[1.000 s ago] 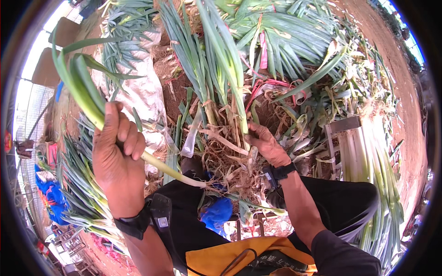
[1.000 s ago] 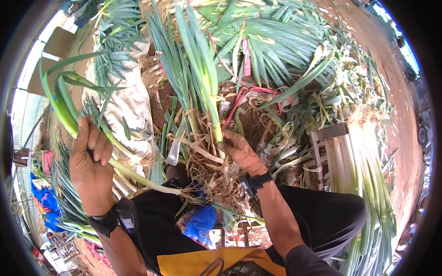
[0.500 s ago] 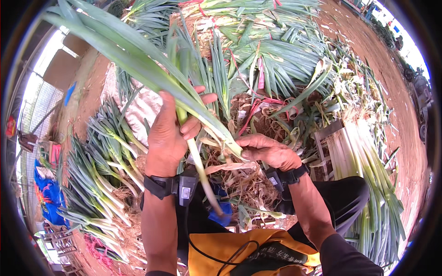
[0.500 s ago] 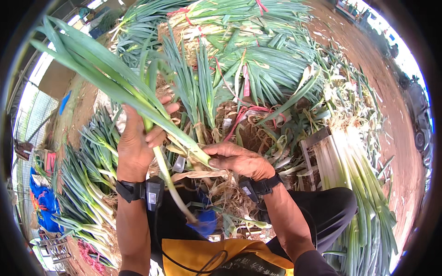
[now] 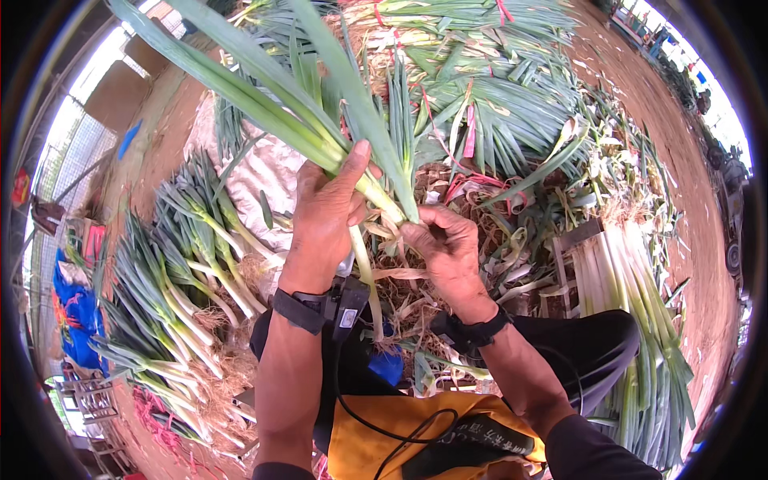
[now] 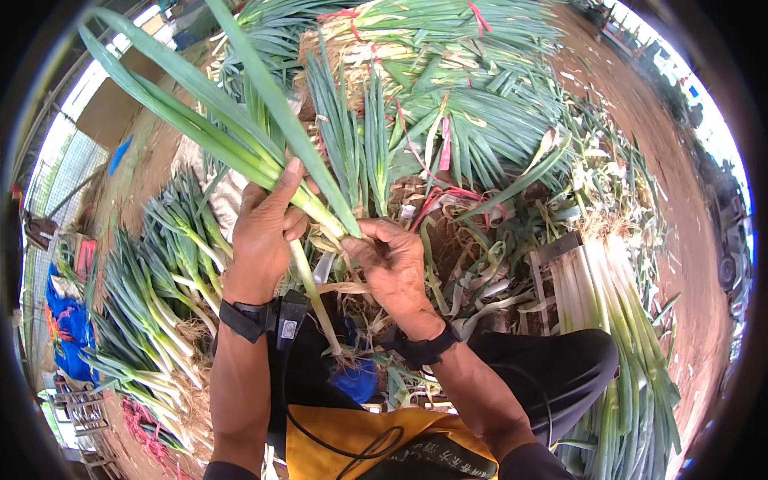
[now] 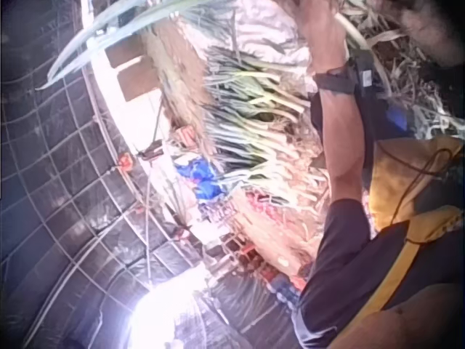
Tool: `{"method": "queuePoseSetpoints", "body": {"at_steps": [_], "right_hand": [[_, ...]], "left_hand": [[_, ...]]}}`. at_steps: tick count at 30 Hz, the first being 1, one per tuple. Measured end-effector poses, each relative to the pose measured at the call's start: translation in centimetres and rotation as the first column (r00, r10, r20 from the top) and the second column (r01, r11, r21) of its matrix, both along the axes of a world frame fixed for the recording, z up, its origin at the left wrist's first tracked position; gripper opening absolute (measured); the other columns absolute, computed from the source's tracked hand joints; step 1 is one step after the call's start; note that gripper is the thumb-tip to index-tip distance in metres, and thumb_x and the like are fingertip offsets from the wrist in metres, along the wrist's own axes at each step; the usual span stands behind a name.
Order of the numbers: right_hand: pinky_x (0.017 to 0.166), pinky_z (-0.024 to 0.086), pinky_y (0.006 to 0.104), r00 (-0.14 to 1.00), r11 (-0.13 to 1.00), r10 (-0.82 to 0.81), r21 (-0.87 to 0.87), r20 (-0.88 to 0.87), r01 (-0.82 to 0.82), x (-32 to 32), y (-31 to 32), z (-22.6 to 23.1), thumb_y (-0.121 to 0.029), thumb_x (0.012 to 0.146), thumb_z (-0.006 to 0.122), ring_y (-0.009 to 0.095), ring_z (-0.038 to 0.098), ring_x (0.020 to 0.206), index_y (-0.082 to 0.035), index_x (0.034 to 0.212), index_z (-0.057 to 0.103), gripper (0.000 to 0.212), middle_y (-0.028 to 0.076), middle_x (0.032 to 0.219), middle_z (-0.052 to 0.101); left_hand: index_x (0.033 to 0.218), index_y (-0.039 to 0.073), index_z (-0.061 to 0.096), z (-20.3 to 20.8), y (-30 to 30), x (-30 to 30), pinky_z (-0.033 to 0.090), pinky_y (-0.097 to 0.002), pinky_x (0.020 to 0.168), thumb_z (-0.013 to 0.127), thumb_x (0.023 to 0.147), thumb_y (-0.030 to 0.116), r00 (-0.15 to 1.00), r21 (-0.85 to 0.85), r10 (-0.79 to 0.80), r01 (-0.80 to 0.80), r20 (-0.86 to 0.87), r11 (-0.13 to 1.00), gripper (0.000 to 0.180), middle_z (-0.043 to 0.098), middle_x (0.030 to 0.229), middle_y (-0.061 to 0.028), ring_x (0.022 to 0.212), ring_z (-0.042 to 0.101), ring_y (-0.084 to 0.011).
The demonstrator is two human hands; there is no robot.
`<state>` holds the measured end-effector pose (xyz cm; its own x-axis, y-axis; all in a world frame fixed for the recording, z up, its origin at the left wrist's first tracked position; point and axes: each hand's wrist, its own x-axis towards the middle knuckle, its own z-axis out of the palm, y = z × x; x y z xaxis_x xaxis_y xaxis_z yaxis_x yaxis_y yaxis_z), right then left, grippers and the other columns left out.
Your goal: The person peels the outer layers from leeks by hand, wipes the stalks with a blue cloth, and places the cleaned leeks onto a metal rack.
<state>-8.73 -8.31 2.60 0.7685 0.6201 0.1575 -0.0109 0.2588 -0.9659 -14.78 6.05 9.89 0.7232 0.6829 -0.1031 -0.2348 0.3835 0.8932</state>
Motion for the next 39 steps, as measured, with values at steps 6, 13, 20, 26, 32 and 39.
{"method": "queuePoseSetpoints", "body": {"at_steps": [6, 13, 20, 26, 32, 39], "right_hand": [[0.076, 0.048, 0.0236, 0.965, 0.991, -0.043, 0.110, -0.257, 0.074, -1.2, -0.1, -0.1, 0.005, 0.085, 0.066, 0.006, 0.058, 0.079, -0.001, 0.092, 0.071, 0.010, 0.001, 0.086, 0.068], [0.069, 0.046, 0.0236, 0.999, 0.998, -0.030, 0.056, 0.034, 0.028, -0.9, -1.8, -1.2, 0.003, 0.087, 0.064, 0.007, 0.056, 0.074, 0.000, 0.092, 0.069, 0.008, 0.001, 0.083, 0.063], [0.062, 0.046, 0.0317, 0.778, 0.891, 0.337, -0.447, 0.529, -0.083, -0.3, -8.7, -9.9, 0.001, 0.084, 0.059, 0.027, 0.055, 0.066, 0.001, 0.088, 0.063, 0.006, 0.011, 0.075, 0.056], [0.069, 0.055, 0.0396, 0.621, -0.046, 0.780, -0.982, 0.080, 0.183, 0.7, -21.6, -26.9, -0.015, 0.076, 0.064, 0.030, 0.069, 0.086, -0.007, 0.085, 0.072, 0.014, 0.016, 0.089, 0.069], [0.067, 0.056, 0.0454, 0.734, -0.123, 0.659, -0.938, 0.166, 0.323, 3.5, -18.8, -22.3, -0.017, 0.070, 0.067, 0.033, 0.069, 0.084, -0.008, 0.076, 0.072, 0.012, 0.015, 0.087, 0.070], [0.073, 0.056, 0.0424, 0.796, -0.239, 0.589, -0.909, 0.143, 0.341, 3.0, -23.7, -26.7, -0.023, 0.072, 0.067, 0.032, 0.069, 0.089, -0.010, 0.081, 0.072, 0.017, 0.014, 0.089, 0.071]], "left_hand": [[0.097, 0.004, 0.056, 0.3, 0.4, -0.5, 0.027, -0.0185, 0.039, 0.067, 0.092, 0.020, 0.998, 0.043, -0.060, 0.060, 0.000, 0.997, 0.019, 0.063, 0.081, -0.0088, 0.046, 0.036, -0.0028], [0.099, 0.003, 0.055, 0.0, -0.1, -0.5, 0.026, -0.0191, 0.037, 0.067, 0.091, 0.019, 0.995, 0.092, -0.092, 0.096, -0.044, 0.991, 0.021, 0.063, 0.080, -0.0069, 0.042, 0.035, -0.0031], [0.096, 0.005, 0.056, 0.1, 5.4, -2.5, 0.025, -0.0198, 0.035, 0.069, 0.088, 0.015, 0.997, 0.136, 0.039, -0.047, 0.061, 0.990, 0.018, 0.062, 0.077, -0.0071, 0.042, 0.036, -0.0030], [0.096, 0.006, 0.056, 1.2, 3.9, -1.9, 0.025, -0.0194, 0.035, 0.069, 0.089, 0.016, 0.986, 0.190, 0.159, -0.147, -0.052, 0.971, 0.018, 0.063, 0.078, -0.0081, 0.042, 0.036, -0.0026], [0.098, 0.006, 0.053, 1.3, 4.0, -2.5, 0.025, -0.0193, 0.036, 0.069, 0.089, 0.017, 0.988, 0.247, 0.147, -0.132, -0.041, 0.960, 0.021, 0.062, 0.078, -0.0072, 0.042, 0.035, -0.0027], [0.097, 0.005, 0.052, 1.1, 3.9, -2.7, 0.026, -0.0197, 0.036, 0.068, 0.089, 0.018, 0.964, 0.188, 0.265, -0.265, 0.026, 0.946, 0.022, 0.062, 0.077, -0.0073, 0.043, 0.035, -0.0030]]}}
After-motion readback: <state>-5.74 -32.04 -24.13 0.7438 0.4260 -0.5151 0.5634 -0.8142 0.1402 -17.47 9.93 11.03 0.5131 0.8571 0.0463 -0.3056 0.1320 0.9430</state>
